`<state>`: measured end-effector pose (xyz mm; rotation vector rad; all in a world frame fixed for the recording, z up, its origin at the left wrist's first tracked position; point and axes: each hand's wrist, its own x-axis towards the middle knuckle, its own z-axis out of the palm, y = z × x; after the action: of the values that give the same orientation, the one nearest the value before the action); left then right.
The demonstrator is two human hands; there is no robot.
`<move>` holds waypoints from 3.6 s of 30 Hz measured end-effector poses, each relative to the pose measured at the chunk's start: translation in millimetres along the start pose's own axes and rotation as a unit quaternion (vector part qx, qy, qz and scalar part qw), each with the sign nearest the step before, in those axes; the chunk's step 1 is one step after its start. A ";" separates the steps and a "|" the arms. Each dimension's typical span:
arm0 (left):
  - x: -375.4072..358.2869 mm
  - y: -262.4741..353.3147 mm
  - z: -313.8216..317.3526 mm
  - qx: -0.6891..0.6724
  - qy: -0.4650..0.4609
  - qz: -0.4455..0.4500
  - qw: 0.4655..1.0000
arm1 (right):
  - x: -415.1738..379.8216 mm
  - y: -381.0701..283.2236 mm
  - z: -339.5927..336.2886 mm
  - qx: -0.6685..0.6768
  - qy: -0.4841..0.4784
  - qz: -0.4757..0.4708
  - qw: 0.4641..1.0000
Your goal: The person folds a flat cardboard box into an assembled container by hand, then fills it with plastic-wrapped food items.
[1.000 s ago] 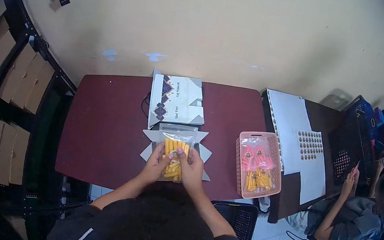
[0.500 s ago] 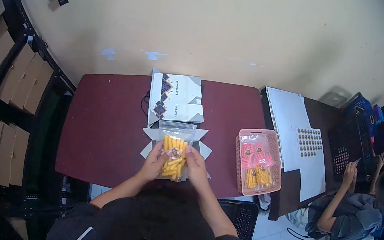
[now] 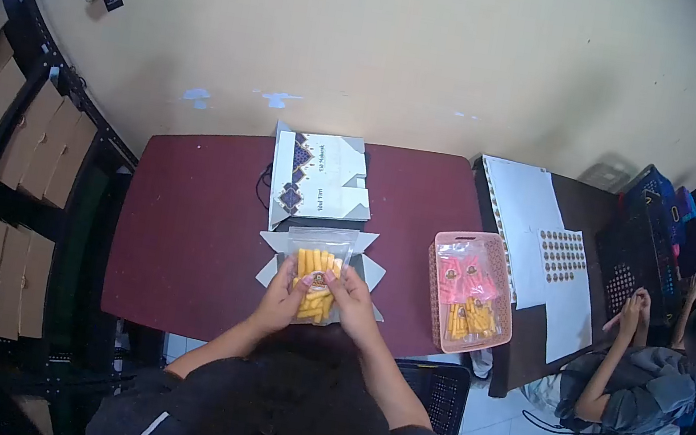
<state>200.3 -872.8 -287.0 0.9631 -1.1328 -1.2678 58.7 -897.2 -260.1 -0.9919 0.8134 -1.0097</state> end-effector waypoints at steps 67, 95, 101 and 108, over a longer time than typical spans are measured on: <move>-7.2 -7.6 19.5 0.001 -0.028 -0.007 1.000 | -4.1 4.2 0.0 -0.064 0.109 -0.033 0.991; -6.7 9.1 22.8 -0.132 -0.038 -0.039 0.990 | -5.1 -21.4 -4.4 -0.131 0.031 -0.026 0.991; -6.8 12.8 20.5 -0.042 -0.036 -0.026 0.998 | 1.4 -15.6 -4.7 -0.071 0.091 -0.029 0.993; -6.7 11.0 17.6 -0.094 -0.074 -0.079 0.990 | 12.2 -20.6 -11.2 -0.046 0.125 -0.061 0.989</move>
<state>185.7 -864.1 -273.3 0.8400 -1.0434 -1.5668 46.6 -916.0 -246.0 -1.0159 1.0235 -1.2270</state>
